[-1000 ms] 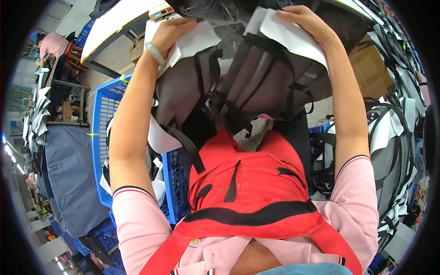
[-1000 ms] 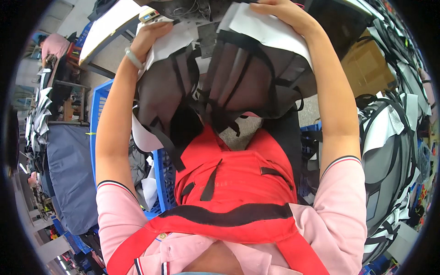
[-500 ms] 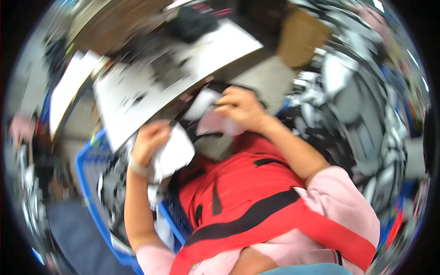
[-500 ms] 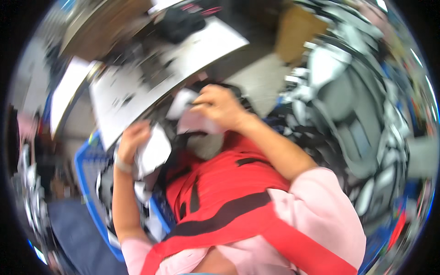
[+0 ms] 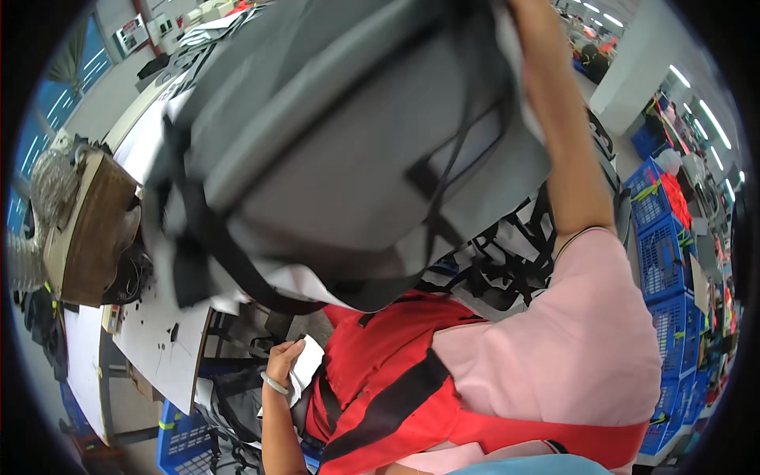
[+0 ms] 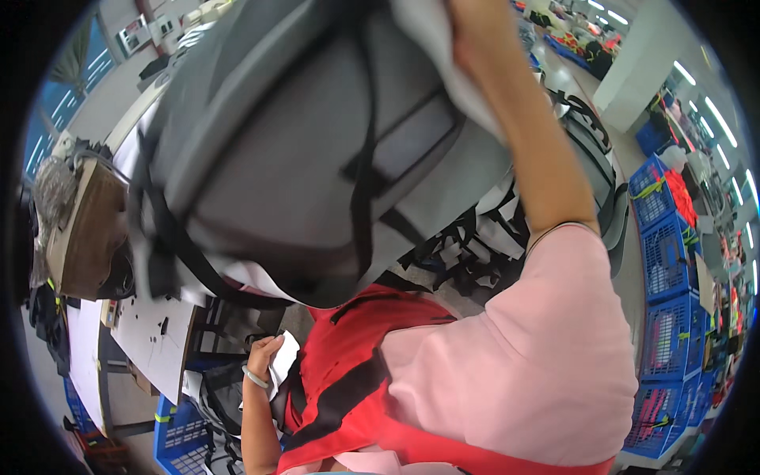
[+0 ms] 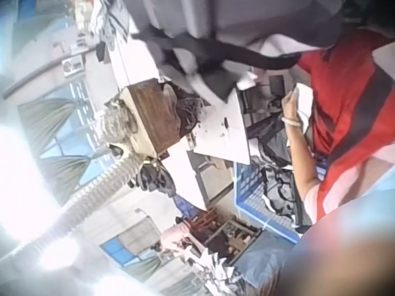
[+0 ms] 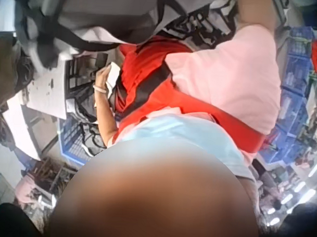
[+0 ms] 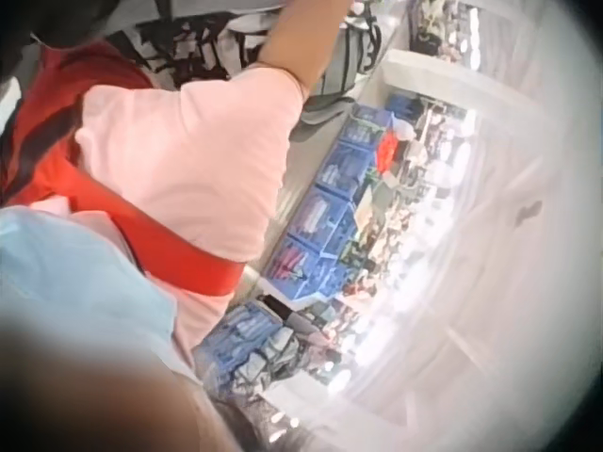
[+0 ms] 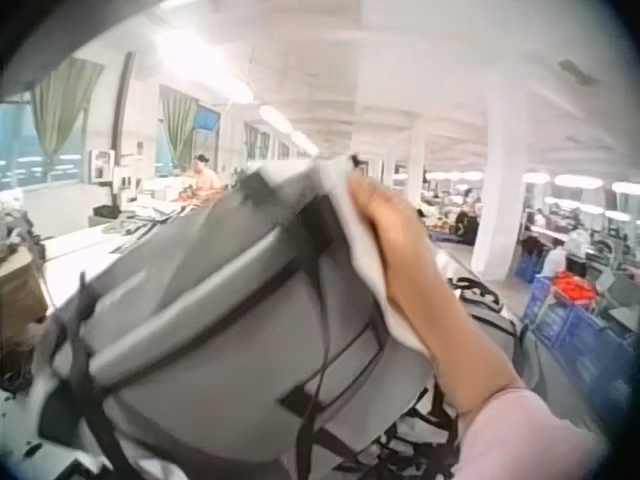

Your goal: Stitching together fabric components for backpacks using an industrial sewing machine.

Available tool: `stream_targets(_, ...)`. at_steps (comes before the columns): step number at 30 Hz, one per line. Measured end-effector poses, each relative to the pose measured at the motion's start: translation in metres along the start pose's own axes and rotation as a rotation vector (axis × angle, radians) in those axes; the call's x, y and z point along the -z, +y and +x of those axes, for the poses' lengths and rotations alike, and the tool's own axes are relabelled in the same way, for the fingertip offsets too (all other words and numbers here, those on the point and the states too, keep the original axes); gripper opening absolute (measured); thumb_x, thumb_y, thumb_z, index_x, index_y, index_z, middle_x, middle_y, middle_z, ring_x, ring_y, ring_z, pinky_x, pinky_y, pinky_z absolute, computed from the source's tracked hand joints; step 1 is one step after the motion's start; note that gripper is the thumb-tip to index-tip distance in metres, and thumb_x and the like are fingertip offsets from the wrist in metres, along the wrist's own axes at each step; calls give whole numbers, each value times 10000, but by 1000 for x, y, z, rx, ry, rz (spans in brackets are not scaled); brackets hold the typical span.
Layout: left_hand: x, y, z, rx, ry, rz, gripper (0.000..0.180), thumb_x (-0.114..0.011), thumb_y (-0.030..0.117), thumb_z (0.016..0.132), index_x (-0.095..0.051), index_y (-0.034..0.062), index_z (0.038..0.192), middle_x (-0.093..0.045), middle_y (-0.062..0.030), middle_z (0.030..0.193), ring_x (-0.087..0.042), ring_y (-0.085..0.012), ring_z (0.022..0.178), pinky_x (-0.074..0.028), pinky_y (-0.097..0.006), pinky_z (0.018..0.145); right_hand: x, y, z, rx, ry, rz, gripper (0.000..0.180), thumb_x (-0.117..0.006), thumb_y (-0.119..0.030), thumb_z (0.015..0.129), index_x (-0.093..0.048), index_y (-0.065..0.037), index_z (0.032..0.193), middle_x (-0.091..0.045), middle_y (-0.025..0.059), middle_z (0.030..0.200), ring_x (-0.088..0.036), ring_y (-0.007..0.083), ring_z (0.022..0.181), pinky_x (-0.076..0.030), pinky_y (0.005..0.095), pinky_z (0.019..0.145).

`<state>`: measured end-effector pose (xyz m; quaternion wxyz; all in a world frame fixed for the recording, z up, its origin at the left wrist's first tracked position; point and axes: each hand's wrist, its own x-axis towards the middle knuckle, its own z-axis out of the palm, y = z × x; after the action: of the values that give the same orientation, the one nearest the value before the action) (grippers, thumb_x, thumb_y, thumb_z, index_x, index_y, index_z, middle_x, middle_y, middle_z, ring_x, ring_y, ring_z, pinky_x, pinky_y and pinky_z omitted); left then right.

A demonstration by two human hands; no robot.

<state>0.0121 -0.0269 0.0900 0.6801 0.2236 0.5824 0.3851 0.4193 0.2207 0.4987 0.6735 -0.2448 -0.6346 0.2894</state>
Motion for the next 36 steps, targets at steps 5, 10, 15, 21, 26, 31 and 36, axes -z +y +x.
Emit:
stream_targets(5,3,0,4,24,46,51,174,-673,179,861,-661,10,820,-648,-14,728,-583,-100,593,-437,-237,548,123,-33,101,201,10,-185,345,-456,-161,973,-553,36,1240,-612,116,1178,-537,170,1086,-391,268,968)
stream_targets(10,0,-2,7,64,99,70,166,-681,178,854,-656,17,820,-651,-20,740,-596,-117,618,-446,-246,575,306,-62,152,-20,324,-63,245,-605,-190,916,-628,14,1050,-660,59,982,-615,116,866,-494,247,785)
stream_targets(15,-7,0,12,75,154,74,185,-650,193,865,-674,10,874,-664,-37,746,-608,-130,607,-444,-247,560,527,-5,152,-408,474,-1182,464,-610,-413,864,-642,-36,1133,-645,129,1129,-596,221,1027,-442,339,884)
stream_targets(21,-12,4,15,95,247,144,163,-690,169,840,-674,10,807,-646,-18,717,-569,-108,578,-421,-249,545,611,181,45,-800,-231,-1698,547,-567,-408,838,-568,-11,1213,-588,264,1185,-557,372,1144,-430,427,956)
stream_targets(26,-6,4,15,89,252,182,194,-701,187,832,-689,-6,853,-657,-23,742,-587,-109,607,-437,-246,569,534,232,-12,-633,82,-1665,476,-523,-366,913,-573,1,1212,-575,225,1239,-566,356,1116,-408,385,970)
stream_targets(31,-2,-1,27,96,250,205,165,-703,176,832,-688,12,824,-652,-13,731,-582,-102,607,-434,-239,582,425,113,-33,-519,-142,-1084,543,-613,-390,873,-518,-96,1319,-623,113,1100,-585,190,1028,-428,294,912)
stream_targets(36,0,-5,35,112,214,138,150,-692,164,839,-677,19,808,-659,-30,742,-602,-111,613,-447,-235,569,344,103,-98,-415,-140,-1698,574,-643,-288,796,-507,-118,1327,-552,127,1279,-544,286,1156,-421,434,936)
